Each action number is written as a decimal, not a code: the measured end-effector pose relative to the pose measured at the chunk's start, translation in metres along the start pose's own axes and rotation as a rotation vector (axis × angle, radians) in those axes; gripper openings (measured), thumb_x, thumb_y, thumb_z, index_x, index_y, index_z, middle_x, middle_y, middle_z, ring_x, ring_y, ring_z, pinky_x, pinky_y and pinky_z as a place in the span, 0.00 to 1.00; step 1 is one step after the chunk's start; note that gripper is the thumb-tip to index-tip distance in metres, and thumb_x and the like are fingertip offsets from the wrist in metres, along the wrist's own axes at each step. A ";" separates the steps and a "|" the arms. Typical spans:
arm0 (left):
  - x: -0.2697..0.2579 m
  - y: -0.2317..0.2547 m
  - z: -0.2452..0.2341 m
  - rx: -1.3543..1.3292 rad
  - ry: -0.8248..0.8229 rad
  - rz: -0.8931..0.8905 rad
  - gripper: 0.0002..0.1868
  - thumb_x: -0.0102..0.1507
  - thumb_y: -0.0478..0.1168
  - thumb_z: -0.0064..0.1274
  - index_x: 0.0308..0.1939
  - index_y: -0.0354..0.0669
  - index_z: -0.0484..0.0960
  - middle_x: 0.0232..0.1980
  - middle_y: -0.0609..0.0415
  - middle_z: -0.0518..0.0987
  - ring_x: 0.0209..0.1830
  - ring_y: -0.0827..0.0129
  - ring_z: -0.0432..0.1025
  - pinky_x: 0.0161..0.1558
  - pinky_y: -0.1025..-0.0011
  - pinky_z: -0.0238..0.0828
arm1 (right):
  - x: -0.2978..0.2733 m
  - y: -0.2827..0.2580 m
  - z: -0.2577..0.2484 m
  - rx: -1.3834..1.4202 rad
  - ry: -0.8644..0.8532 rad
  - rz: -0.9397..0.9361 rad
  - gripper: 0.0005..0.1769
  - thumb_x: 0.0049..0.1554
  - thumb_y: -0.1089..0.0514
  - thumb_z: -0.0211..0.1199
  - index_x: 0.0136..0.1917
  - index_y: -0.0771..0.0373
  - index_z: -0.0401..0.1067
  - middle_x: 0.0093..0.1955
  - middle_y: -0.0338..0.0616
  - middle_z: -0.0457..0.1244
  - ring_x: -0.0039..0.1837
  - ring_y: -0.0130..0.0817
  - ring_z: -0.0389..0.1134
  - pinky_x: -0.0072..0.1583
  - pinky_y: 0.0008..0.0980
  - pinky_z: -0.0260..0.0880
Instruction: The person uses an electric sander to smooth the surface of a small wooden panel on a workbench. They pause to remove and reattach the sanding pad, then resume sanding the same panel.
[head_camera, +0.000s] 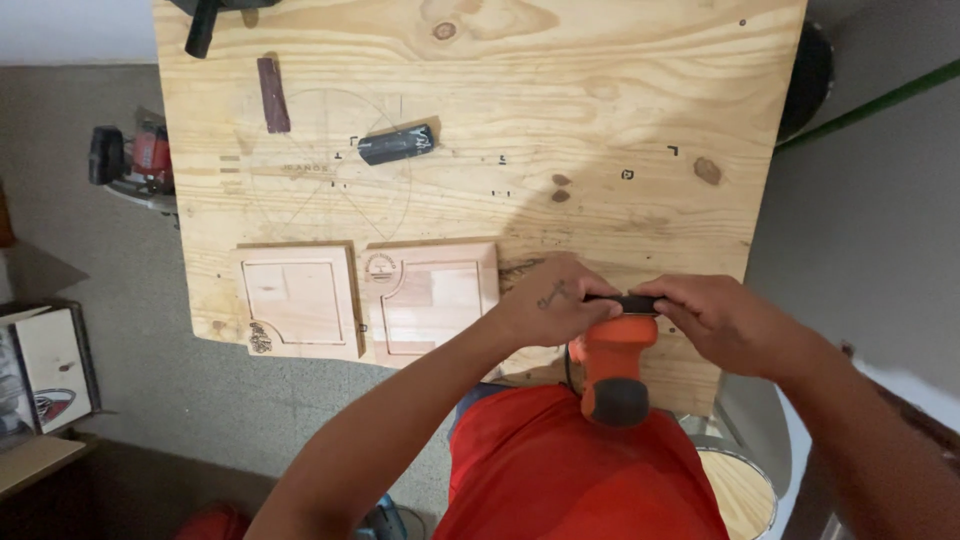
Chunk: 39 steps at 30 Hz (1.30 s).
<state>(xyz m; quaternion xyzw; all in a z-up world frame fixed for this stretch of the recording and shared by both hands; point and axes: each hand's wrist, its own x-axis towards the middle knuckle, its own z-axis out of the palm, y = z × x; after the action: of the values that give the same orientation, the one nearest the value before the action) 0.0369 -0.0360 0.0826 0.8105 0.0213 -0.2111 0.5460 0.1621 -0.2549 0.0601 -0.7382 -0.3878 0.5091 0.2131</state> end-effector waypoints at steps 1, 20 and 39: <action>0.000 0.000 -0.001 0.004 0.001 -0.001 0.19 0.65 0.41 0.49 0.19 0.46 0.68 0.15 0.62 0.67 0.17 0.75 0.58 0.25 0.71 0.49 | 0.000 0.003 0.001 0.001 0.001 -0.004 0.22 0.65 0.48 0.46 0.67 0.46 0.72 0.58 0.31 0.74 0.54 0.33 0.74 0.53 0.37 0.70; 0.004 -0.009 0.013 0.123 -0.096 0.074 0.11 0.67 0.40 0.43 0.31 0.48 0.78 0.22 0.62 0.76 0.22 0.72 0.70 0.26 0.69 0.61 | 0.011 0.037 -0.007 0.457 -0.006 -0.162 0.21 0.52 0.56 0.70 0.60 0.56 0.82 0.59 0.42 0.77 0.58 0.31 0.80 0.55 0.30 0.84; 0.001 -0.034 0.047 0.767 0.220 0.408 0.08 0.64 0.39 0.59 0.43 0.41 0.78 0.27 0.56 0.73 0.17 0.57 0.67 0.18 0.60 0.62 | 0.005 0.041 0.016 -0.022 0.142 -0.316 0.20 0.64 0.50 0.50 0.64 0.52 0.74 0.53 0.35 0.75 0.48 0.38 0.76 0.47 0.39 0.72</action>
<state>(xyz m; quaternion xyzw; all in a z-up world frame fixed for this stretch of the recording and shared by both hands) 0.0138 -0.0644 0.0375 0.9595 -0.1610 -0.0040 0.2311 0.1629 -0.2772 0.0216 -0.7045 -0.4885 0.4117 0.3090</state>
